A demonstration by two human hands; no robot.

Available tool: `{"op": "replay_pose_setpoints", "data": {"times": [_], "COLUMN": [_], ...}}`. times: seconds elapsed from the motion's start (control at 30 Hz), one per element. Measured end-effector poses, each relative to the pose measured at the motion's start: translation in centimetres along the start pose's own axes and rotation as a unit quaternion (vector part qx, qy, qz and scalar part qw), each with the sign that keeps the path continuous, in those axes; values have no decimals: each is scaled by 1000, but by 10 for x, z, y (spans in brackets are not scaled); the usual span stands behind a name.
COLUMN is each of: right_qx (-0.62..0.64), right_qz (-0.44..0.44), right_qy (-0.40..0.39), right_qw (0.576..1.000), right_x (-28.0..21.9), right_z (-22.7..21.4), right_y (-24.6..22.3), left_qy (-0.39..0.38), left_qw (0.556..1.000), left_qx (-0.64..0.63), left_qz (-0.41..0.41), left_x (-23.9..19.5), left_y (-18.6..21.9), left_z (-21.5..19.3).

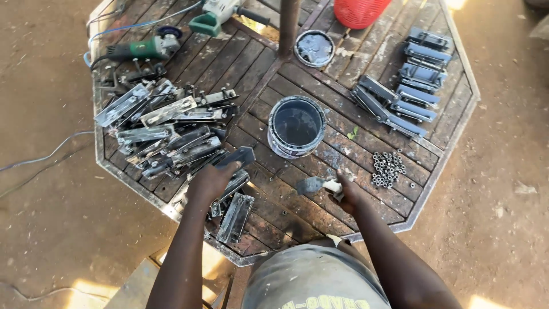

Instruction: Applying black sealant to metal brackets using a small metal spatula and a cloth applicator on a workshop table.

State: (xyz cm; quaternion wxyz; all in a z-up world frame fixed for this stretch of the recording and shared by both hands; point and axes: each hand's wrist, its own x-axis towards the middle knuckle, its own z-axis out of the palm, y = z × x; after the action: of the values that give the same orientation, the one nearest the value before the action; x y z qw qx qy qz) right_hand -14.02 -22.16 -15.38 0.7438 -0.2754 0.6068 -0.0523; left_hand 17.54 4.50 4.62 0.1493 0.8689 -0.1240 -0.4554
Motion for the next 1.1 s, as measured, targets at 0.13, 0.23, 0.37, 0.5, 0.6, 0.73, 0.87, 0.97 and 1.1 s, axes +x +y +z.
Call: {"op": "replay_pose_setpoints", "data": {"times": [0.13, 0.23, 0.37, 0.5, 0.6, 0.73, 0.87, 0.97, 1.1], "right_qx": [11, 28, 15, -5, -6, -39, -196, -487, -615], "right_qz": [-13, -15, -20, -4, 0, -4, -115, -205, -285], "right_qy": [-40, -36, -24, -7, 0, 5, 110, 339, 110], "right_qw": [999, 999, 999, 1000, 1000, 999, 968, 778, 727], "right_x": [7, 18, 21, 28, 36, 41, 17, -34, -50], "right_z": [4, 4, 4, 0, -8, -16, -10, 28, 92], "right_y": [-16, -16, -16, -10, -6, -4, -17, -29, -13], "left_qy": [17, 20, 23, 15, 7, -2, -16, -41, -84], "left_qw": [1000, 999, 999, 998, 996, 993, 984, 960, 905], "left_qx": [-17, -15, -30, -57, -84, -115, -176, -274, -409], "left_qz": [19, 27, 24, 27, 28, 37, 25, -47, -85], "left_x": [0, 5, 22, 50, 47, 33, 30, 17, 16], "left_y": [14, 19, 14, -8, -13, -12, -25, -31, -41], "left_z": [-4, -4, 2, 12, 15, 11, 20, 23, 44]}}
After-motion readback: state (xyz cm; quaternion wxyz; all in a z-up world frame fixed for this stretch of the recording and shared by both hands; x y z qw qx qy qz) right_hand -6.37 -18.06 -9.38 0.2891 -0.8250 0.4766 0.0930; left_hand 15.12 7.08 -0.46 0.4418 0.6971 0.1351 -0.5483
